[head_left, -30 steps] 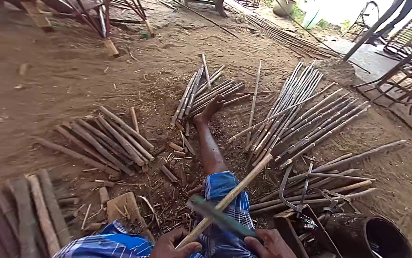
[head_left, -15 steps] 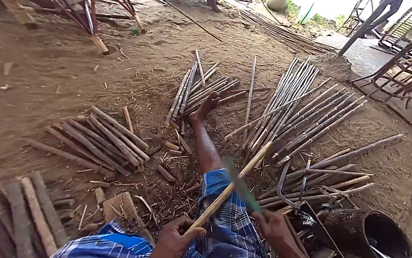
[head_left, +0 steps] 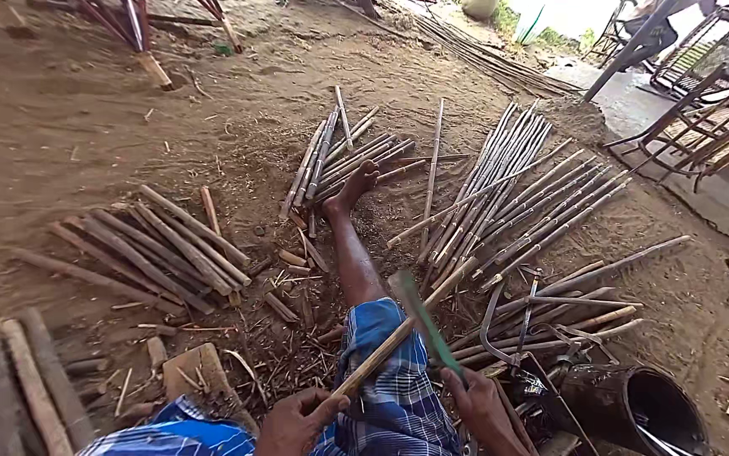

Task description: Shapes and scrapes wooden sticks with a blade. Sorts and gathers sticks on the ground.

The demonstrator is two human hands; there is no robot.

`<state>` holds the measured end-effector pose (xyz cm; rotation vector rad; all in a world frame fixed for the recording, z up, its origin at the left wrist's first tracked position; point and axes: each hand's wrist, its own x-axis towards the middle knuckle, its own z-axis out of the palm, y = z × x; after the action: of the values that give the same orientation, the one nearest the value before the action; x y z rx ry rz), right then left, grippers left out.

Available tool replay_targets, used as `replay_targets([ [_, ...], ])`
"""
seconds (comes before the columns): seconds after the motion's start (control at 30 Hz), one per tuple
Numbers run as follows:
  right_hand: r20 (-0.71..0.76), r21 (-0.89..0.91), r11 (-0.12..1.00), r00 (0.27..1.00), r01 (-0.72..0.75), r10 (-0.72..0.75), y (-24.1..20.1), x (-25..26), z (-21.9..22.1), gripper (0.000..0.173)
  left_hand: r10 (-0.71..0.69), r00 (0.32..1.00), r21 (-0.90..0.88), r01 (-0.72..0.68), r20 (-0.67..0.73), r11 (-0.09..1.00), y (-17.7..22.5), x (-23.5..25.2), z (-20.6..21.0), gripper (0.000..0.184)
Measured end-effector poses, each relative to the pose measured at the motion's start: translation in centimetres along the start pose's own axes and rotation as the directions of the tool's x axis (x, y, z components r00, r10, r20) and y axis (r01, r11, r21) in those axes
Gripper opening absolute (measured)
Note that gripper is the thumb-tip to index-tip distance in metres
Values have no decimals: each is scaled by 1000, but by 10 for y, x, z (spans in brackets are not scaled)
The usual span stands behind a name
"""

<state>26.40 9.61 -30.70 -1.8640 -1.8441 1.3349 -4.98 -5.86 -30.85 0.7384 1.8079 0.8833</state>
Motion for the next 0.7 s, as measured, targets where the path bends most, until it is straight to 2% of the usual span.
replay_targets([
  [0.07, 72, -77, 997, 997, 21, -15, 2, -4, -10, 57, 0, 1000, 19, 0, -20, 1000, -1, -4, -2, 34],
  [0.1, 45, -91, 996, 999, 18, -14, 4, 1, -18, 57, 5, 1000, 25, -5, -22, 1000, 1, -3, 0, 34],
  [0.17, 3, 47, 999, 1000, -12, 12, 4, 11, -17, 57, -8, 1000, 32, 9, -25, 999, 3, 1, 6, 37],
  [0.2, 31, 109, 993, 999, -42, 39, 5, 4, -9, 59, -33, 999, 23, 33, -20, 999, 3, 0, 8, 36],
  [0.27, 127, 73, 997, 992, -30, 21, 8, -9, -3, 59, -50, 998, 32, 51, -26, 998, 5, 1, 6, 33],
  [0.37, 99, -31, 999, 995, 33, -29, 18, 4, -13, 59, -28, 999, 94, 31, -33, 995, 7, -2, 8, 39],
  [0.47, 126, 177, 984, 992, -13, -9, 5, -9, 13, 55, -21, 999, 136, 26, -38, 990, 8, 1, 16, 50],
  [0.5, 99, 157, 988, 995, -5, -10, 2, -12, 11, 54, -16, 999, 136, 20, -31, 991, 8, 3, 14, 48],
  [0.57, -37, 7, 1000, 999, 25, -25, 5, 0, -14, 53, -17, 999, 114, 20, -29, 993, 5, 1, 8, 44],
  [0.6, -85, 21, 1000, 996, 7, -5, 8, 11, -23, 54, -29, 999, 113, 33, -32, 993, 2, -3, 4, 44],
  [0.67, -20, 138, 988, 997, -65, 68, 10, 14, -23, 57, -57, 998, 137, 62, -41, 989, 0, -7, 3, 45],
  [0.7, 66, 111, 991, 995, -78, 70, 9, 3, -19, 58, -61, 998, 162, 65, -33, 985, 0, -6, 5, 46],
])
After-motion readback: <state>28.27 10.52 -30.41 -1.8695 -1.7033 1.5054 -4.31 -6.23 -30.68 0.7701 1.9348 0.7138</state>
